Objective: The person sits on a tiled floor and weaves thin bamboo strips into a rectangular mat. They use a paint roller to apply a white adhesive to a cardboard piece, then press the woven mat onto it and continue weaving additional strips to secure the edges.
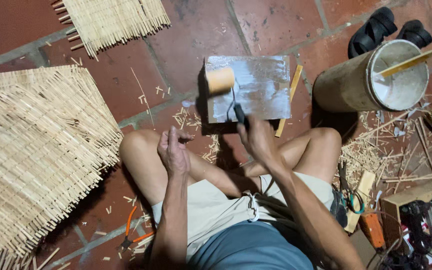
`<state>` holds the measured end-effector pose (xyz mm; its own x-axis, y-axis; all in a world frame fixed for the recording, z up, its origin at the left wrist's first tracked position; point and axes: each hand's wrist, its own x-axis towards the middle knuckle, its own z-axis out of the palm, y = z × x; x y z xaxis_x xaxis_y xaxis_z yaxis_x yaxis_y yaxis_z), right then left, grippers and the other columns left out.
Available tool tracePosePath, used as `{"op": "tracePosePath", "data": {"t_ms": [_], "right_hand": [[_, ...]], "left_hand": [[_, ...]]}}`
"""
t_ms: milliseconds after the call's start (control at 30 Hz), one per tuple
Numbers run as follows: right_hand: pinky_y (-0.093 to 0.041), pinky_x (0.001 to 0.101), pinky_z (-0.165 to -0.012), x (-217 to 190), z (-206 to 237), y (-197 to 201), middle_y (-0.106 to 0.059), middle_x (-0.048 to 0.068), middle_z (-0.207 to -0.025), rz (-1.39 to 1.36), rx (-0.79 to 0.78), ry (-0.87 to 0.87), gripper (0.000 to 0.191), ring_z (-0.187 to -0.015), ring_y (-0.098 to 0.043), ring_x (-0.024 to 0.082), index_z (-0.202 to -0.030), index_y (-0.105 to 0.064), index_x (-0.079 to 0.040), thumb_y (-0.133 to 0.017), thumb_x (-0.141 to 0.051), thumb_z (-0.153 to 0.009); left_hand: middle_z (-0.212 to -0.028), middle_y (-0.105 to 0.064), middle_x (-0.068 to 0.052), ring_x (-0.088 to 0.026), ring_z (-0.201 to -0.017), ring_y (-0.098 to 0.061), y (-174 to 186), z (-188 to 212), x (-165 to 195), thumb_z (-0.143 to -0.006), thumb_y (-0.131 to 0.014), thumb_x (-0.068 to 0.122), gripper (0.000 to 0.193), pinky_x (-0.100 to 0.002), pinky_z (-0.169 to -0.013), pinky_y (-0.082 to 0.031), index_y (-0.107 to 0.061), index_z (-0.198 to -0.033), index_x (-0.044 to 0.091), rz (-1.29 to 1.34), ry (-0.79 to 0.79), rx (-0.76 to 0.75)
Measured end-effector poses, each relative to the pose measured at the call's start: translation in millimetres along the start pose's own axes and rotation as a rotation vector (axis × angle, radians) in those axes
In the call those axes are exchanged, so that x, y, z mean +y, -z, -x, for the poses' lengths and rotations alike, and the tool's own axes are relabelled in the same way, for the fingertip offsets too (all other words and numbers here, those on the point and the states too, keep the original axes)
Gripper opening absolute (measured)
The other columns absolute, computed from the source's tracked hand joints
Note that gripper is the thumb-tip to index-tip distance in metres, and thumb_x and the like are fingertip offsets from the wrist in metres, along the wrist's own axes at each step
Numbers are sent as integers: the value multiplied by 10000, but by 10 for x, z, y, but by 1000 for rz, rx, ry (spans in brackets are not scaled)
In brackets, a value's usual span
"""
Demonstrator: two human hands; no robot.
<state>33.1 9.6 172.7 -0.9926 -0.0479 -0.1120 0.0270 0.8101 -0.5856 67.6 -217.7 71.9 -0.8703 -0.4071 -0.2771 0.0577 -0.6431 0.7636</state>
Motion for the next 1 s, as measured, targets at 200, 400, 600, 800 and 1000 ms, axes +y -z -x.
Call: {"op": "tracePosePath", "data": {"t_ms": [200, 400, 600, 800, 1000], "right_hand": [[-554, 474, -656, -240, 982, 91, -700, 279, -833, -71, -78, -158, 332, -759, -724, 409, -1141, -634, 38, -671, -176, -890], [-555, 487, -761, -299, 610, 141, -700, 325, -1026, -131, 74, 146, 484, -922, -706, 473, -1343, -567, 60, -659, -124, -904], [-551, 503, -744, -475, -414, -7, -715, 270, -922, -98, -13, -95, 437, -823, -730, 425, -1313, -598, 8, -625, -180, -920], [-542, 487, -752, -441, 277, -15, -692, 273, -998, -17, 106, 232, 407, -899, -672, 457, -1301, -617, 24, -676, -105, -919], [-560, 449, -716, -222, 1128, 208, -710, 246, -928, -100, -59, -51, 432, -835, -723, 392, -1293, -632, -24, -695, -97, -872]], "left_hand": [[-770, -625, -87, -174, -715, -602, 50, 19, 37, -1062, -605, 187, 271, -345, -715, -541, -579, -837, 38, 46, 35, -24], [-771, -619, -77, -167, -718, -596, 17, -10, 21, -1053, -603, 169, 237, -361, -716, -555, -576, -852, 46, 95, 33, -24], [-778, -627, -74, -170, -731, -618, -6, 42, 110, -1052, -606, 180, 239, -353, -731, -557, -581, -852, 52, 63, 13, -49], [-778, -639, -75, -165, -714, -620, -44, 36, 134, -1032, -620, 185, 204, -352, -720, -553, -595, -877, 55, 24, 39, -2], [-791, -652, -84, -165, -727, -625, -35, -17, 30, -1045, -617, 182, 225, -336, -725, -538, -586, -868, 46, -28, 12, -19]]}}
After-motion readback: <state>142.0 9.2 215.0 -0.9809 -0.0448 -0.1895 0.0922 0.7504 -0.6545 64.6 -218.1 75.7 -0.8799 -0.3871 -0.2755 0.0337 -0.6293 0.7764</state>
